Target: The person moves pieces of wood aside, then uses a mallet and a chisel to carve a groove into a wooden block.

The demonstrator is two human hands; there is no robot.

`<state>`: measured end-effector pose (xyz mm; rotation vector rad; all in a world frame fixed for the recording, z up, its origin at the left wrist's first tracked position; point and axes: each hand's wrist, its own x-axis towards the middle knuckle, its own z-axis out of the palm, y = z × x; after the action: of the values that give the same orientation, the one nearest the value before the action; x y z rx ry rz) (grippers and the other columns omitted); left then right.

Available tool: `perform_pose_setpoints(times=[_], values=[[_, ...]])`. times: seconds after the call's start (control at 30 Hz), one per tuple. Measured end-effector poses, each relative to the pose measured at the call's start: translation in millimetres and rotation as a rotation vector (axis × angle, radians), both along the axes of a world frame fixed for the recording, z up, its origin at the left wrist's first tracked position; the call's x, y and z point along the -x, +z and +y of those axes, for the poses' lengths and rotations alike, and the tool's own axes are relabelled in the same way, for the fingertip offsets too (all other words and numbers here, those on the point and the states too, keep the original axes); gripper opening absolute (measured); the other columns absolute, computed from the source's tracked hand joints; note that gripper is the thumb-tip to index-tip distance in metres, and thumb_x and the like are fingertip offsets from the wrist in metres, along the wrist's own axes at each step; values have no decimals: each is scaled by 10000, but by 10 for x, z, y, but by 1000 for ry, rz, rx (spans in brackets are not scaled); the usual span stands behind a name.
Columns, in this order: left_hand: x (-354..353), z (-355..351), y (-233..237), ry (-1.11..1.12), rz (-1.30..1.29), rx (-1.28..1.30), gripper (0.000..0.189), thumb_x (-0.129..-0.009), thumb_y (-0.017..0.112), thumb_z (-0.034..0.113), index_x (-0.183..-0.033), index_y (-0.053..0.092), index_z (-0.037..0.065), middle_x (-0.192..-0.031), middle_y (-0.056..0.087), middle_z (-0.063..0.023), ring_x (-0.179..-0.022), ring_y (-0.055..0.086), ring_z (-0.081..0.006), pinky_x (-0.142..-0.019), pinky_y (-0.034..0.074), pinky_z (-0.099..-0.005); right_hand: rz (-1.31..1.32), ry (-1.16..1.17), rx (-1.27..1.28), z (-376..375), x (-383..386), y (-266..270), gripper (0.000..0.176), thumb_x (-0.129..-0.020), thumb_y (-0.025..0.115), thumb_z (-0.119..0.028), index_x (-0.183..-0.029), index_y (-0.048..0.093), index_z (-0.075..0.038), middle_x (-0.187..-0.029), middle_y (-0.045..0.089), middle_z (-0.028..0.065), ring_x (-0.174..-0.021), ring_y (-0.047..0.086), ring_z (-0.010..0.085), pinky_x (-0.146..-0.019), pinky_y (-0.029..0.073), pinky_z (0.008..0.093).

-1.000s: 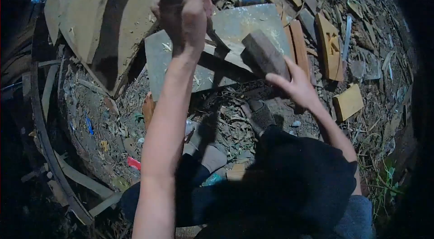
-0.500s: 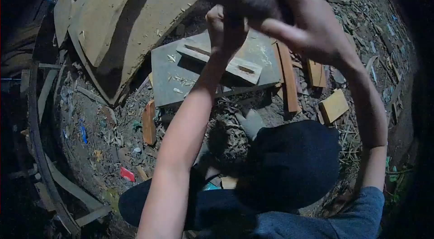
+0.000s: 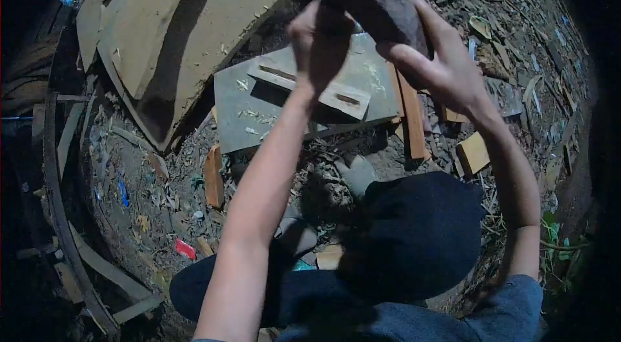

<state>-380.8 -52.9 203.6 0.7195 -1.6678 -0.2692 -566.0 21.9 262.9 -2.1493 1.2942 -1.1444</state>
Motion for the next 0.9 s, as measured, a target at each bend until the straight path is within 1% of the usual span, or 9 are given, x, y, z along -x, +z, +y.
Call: perform_pose_setpoints(times=[0.07,0.13,0.2,0.3,0.4,0.47,0.53,0.67,0.9], values=[[-175,55,39,52,164,-275,203,-820,677,167,-683,567,64,-587,578,-3,-531,547,-116,-552,454,-289,-347,-35,-437,135,-30,-111,675,-789,673,-467,-1216,494,24,-1010,636,172,-897,638,279,-769,492,381],[-340,92,77,216,314,-513,163,-877,649,129,-750,559,82,-627,558,-6,-491,480,-65,-475,409,-239,-218,-56,-217,97,17,-748,734,-798,652,-507,-1276,471,20,-1026,656,204,-908,651,309,-741,496,422],[-428,169,162,63,589,-514,230,-898,642,138,-745,477,94,-575,470,11,-474,426,-68,-446,379,-241,-21,-52,-487,271,-3,-1006,730,-817,677,-454,-1314,444,27,-1119,618,214,-1012,613,294,-889,463,384],[-491,259,155,108,690,-452,235,-900,645,132,-783,446,87,-545,423,20,-446,396,-67,-424,363,-239,205,-123,-660,436,-208,-1147,756,-806,659,-514,-1307,440,9,-951,632,308,-910,627,444,-791,480,456],[-568,291,79,98,735,-401,231,-894,647,135,-801,443,78,-534,425,15,-427,396,-63,-400,352,-243,265,-119,-637,528,-326,-1417,789,-791,633,-548,-1330,404,-19,-769,644,260,-754,644,434,-705,498,487],[-635,267,45,-114,621,-539,250,-902,635,165,-783,432,84,-540,440,4,-436,406,-64,-401,353,-250,306,-110,-595,566,-333,-1456,757,-803,626,-530,-1311,385,-23,-767,640,266,-753,640,436,-693,493,494],[-695,199,209,-79,514,-623,311,-964,532,276,-722,400,132,-534,356,25,-440,347,-88,-488,352,-292,244,-100,-631,546,-329,-1407,724,-805,628,-526,-1271,396,-23,-739,633,260,-731,634,443,-664,491,495],[-951,-16,527,72,925,-588,346,-975,508,322,-690,404,155,-542,336,25,-460,343,-103,-533,353,-297,246,-87,-652,552,-319,-1443,708,-806,629,-527,-1247,398,-23,-708,626,245,-696,629,444,-632,486,496],[-1181,137,-30,342,977,-577,417,-941,519,519,-1007,390,128,-725,461,-28,-657,481,-148,-675,442,-333,226,-101,-663,545,-332,-1433,686,-794,663,-481,-1245,403,-33,-692,623,228,-673,636,423,-615,488,486]])
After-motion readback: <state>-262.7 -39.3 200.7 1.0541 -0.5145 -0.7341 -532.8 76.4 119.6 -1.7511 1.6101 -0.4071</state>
